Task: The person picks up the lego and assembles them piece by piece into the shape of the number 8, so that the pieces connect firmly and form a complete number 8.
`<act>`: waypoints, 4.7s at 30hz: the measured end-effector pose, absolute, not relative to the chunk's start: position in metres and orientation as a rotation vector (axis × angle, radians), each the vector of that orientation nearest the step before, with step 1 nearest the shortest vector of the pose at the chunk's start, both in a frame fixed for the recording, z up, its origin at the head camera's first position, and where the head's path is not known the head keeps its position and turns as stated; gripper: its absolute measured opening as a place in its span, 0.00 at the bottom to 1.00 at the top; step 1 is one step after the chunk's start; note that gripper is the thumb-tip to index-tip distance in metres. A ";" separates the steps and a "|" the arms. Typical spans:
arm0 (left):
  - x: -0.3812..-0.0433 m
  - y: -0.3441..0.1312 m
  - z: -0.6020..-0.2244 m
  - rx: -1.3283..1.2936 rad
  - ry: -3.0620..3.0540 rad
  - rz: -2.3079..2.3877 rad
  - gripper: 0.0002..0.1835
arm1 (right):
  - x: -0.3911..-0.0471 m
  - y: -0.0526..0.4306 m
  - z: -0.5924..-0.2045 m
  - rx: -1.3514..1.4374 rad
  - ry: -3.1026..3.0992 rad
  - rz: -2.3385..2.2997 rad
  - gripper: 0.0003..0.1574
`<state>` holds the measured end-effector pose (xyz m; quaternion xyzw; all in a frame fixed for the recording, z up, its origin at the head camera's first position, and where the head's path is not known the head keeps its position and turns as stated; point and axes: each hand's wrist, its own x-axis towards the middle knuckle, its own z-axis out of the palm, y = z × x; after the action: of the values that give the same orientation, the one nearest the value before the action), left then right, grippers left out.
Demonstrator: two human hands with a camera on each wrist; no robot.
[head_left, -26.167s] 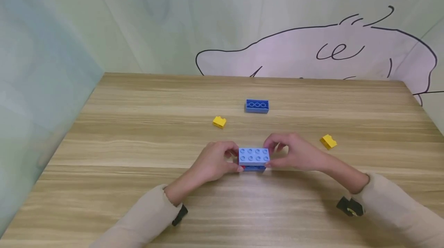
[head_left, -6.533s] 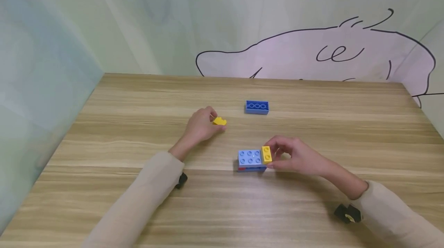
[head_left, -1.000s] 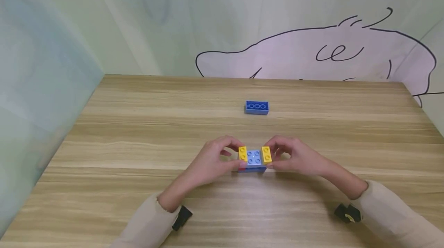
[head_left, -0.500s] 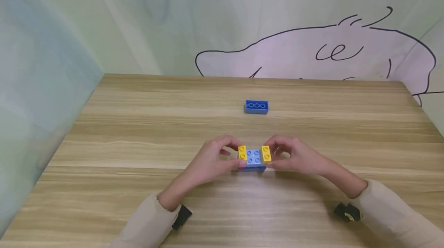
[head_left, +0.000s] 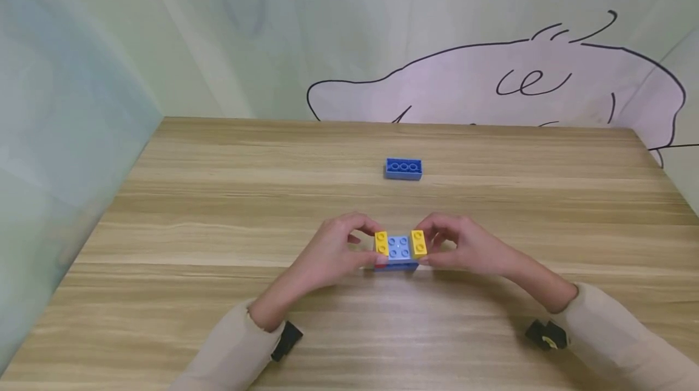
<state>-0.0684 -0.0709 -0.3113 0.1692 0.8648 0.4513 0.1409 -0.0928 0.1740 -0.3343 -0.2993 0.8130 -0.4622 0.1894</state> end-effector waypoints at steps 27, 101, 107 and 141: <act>-0.069 -0.067 -0.307 0.456 2.589 1.203 0.15 | -0.092 0.173 -0.334 -0.840 2.283 -1.298 0.19; -0.065 -0.068 -0.305 0.513 2.571 1.185 0.21 | -0.093 0.173 -0.333 -0.822 2.299 -1.273 0.19; -0.066 -0.066 -0.307 0.501 2.566 1.160 0.20 | -0.092 0.173 -0.335 -0.819 2.288 -1.283 0.19; -0.065 -0.066 -0.307 0.453 2.566 1.180 0.17 | -0.100 0.181 -0.327 -0.945 2.219 -1.210 0.26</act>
<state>-0.0650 -0.0658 -0.3073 0.1570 0.8882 0.4084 0.1401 -0.0997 0.1812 -0.3270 -0.3416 0.8022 -0.4374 0.2200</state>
